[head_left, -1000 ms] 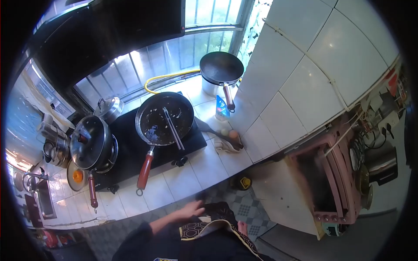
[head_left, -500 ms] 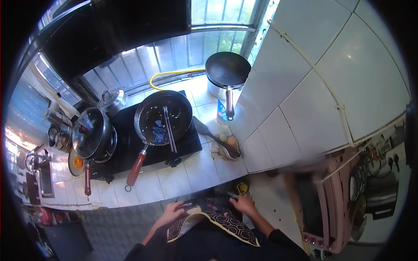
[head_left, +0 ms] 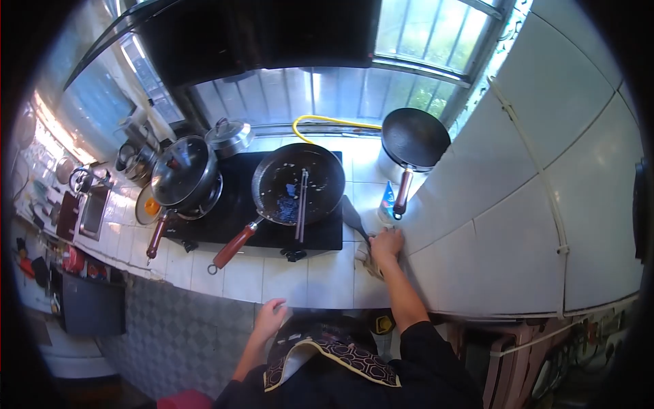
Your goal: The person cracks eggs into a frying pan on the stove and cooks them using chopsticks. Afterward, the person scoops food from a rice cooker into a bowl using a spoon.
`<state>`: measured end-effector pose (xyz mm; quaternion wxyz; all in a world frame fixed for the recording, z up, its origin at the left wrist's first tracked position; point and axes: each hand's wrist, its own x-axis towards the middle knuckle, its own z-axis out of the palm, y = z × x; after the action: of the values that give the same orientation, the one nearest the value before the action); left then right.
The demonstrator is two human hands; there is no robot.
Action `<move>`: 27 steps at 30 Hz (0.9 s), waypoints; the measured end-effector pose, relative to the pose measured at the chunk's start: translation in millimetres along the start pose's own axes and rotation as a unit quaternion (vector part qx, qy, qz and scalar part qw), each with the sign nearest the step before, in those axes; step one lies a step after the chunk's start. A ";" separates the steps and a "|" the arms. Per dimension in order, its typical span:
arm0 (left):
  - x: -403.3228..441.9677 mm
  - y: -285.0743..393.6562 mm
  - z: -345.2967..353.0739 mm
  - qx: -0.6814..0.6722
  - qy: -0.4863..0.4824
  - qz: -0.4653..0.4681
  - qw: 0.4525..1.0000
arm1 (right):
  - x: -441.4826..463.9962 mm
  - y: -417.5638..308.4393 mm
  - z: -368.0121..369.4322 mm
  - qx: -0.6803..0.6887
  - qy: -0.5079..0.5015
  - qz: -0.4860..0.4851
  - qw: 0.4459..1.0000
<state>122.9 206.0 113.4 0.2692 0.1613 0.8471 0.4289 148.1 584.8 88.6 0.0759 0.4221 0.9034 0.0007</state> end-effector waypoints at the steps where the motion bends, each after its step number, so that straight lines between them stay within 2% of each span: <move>1: 2.6 5.6 0.6 -0.016 -0.010 -0.008 1.000 | 2.0 0.1 2.6 0.002 0.000 -0.007 1.000; 6: 28.3 39.2 5.8 -0.097 -0.048 -0.020 0.994 | 16.9 9.0 24.0 -0.019 -0.020 -0.052 0.998; 8: 44.1 53.9 5.8 -0.114 -0.071 -0.031 0.990 | 11.8 5.6 7.1 -0.016 -0.019 -0.040 0.999; 10: 67.3 63.9 9.9 -0.273 -0.094 -0.095 0.953 | 0.4 3.1 -13.9 -0.013 -0.019 -0.025 0.999; 12: 97.0 75.1 8.0 -0.462 -0.134 -0.159 0.862 | -14.5 2.1 -26.2 0.156 0.090 -0.032 0.983; 13: 112.6 81.4 6.3 -0.510 -0.155 -0.181 0.827 | -21.6 3.2 -20.3 0.242 0.172 -0.054 0.953; 14: 127.4 87.2 4.9 -0.554 -0.176 -0.202 0.788 | -31.7 0.1 -22.8 0.242 0.176 -0.052 0.953; 15: 139.5 92.4 4.4 -0.553 -0.179 -0.198 0.789 | -42.8 -3.4 -29.7 0.312 0.158 -0.020 0.937; 17: 159.2 98.0 5.8 -0.601 -0.192 -0.258 0.732 | -56.6 -5.2 -15.3 0.432 0.130 0.010 0.892; 18: 171.9 90.3 10.3 -0.600 -0.197 -0.254 0.732 | -64.2 -7.5 -9.8 0.431 0.136 0.012 0.892; 20: 192.5 72.7 20.4 -0.611 -0.218 -0.297 0.700 | -81.6 -13.0 0.7 0.632 0.098 0.049 0.768; 21: 185.7 84.3 15.4 -0.606 -0.205 -0.307 0.704 | -86.4 -15.9 10.1 0.657 0.112 0.047 0.744; 22: 183.4 85.9 10.2 -0.604 -0.211 -0.306 0.705 | -95.7 -23.0 -5.9 0.656 0.118 0.050 0.744; 24: 177.7 84.6 0.3 -0.596 -0.247 -0.281 0.710 | -117.7 -34.0 -35.8 0.717 0.004 0.149 0.681; 25: 169.5 88.9 -10.2 -0.600 -0.248 -0.269 0.711 | -119.0 -39.9 -36.5 0.716 0.010 0.154 0.681; 27: 161.1 90.3 -29.1 -0.605 -0.265 -0.254 0.707 | -120.5 -50.7 -34.4 0.766 0.001 0.133 0.629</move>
<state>-20.0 321.0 149.8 0.6215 -0.1506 0.3087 0.7041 180.9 462.5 135.7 -0.2764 0.4437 0.5131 -0.6808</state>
